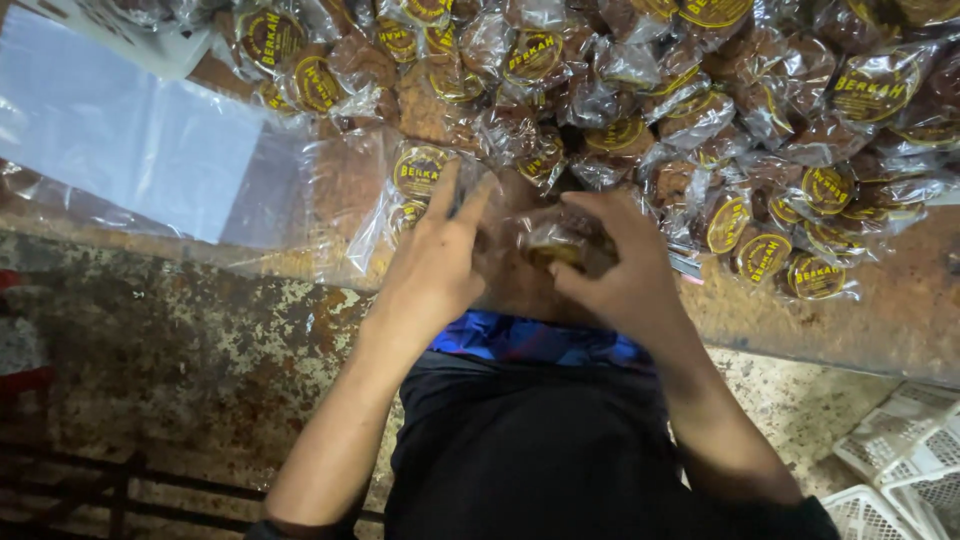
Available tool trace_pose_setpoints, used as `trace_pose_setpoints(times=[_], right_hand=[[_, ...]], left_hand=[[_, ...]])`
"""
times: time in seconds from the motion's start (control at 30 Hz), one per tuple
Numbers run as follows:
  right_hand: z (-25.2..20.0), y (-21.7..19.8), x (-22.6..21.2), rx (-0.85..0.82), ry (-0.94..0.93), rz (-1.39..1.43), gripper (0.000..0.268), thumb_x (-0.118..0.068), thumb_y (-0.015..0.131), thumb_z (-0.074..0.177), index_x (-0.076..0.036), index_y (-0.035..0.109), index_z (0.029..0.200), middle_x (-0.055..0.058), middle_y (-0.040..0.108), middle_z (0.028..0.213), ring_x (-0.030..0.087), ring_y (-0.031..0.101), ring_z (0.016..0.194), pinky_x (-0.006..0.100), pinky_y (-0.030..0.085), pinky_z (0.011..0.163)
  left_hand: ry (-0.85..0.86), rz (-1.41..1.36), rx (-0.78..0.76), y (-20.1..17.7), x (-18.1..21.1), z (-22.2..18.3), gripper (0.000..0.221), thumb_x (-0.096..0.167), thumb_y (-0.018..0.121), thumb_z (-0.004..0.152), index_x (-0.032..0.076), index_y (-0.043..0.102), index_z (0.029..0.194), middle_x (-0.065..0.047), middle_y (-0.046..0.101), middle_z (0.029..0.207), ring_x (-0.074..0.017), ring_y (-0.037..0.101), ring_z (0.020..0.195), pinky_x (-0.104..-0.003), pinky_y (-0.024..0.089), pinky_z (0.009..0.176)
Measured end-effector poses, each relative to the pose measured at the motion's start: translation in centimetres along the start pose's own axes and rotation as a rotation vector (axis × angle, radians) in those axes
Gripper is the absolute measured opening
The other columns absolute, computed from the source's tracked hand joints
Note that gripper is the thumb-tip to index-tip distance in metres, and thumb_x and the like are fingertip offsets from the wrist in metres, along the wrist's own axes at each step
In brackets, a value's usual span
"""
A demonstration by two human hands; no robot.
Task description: Packing individually wrapped cakes into a plastic bag and stapling it shut
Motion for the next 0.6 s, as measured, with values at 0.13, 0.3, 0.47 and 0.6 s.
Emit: trace_pose_setpoints(times=[0.13,0.3,0.47,0.6], right_hand=[[-2.7,1.0,-2.0,-0.055,-0.038,-0.209,0.053,-0.019,0.085,0.069,-0.011,0.068,0.118,0.016,0.066,0.112,0.039,0.066,0.103,0.047,0.054,0.087],[-3.0,2.1,-1.6,0.033,-0.199,-0.208,0.04,-0.023,0.084,0.08,-0.018,0.074,0.119,0.014,0.065,0.133,0.039,0.064,0.121,0.043,0.053,0.1],[-0.8,4.8,-1.0,-0.129,-0.313,0.139,0.027,-0.01,0.077,0.089,-0.015,0.077,0.115,0.014,0.069,0.131,0.038,0.064,0.123,0.051,0.054,0.1],[0.2,6.7,-0.6,-0.158,-0.395,0.083,0.023,-0.016,0.076,0.09,-0.01,0.076,0.112,0.016,0.066,0.133,0.039,0.063,0.125,0.046,0.052,0.104]], left_hand=[[0.002,-0.001,-0.007,-0.2,0.4,0.2,0.083,-0.007,0.059,0.071,0.007,0.044,0.152,-0.02,0.022,0.166,-0.0667,0.058,0.103,-0.068,0.052,0.091],[-0.013,0.014,-0.058,0.3,1.1,0.1,0.092,-0.008,0.064,0.067,0.005,0.04,0.154,-0.016,0.02,0.168,-0.065,0.059,0.105,-0.069,0.053,0.091],[0.055,0.101,-0.166,0.6,2.9,-1.2,0.096,-0.019,0.058,0.066,0.004,0.036,0.157,-0.02,0.015,0.169,-0.0652,0.063,0.094,-0.068,0.058,0.081],[0.061,0.163,-0.186,1.2,2.3,-1.2,0.102,-0.017,0.059,0.067,0.005,0.025,0.16,-0.017,0.011,0.17,-0.0673,0.062,0.093,-0.069,0.057,0.082]])
Point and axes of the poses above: each hand's wrist, its own z-axis towards the middle knuckle, its own y-axis out of the palm, x = y × z, the point moved 7 cm from there along z, towards the middle knuckle
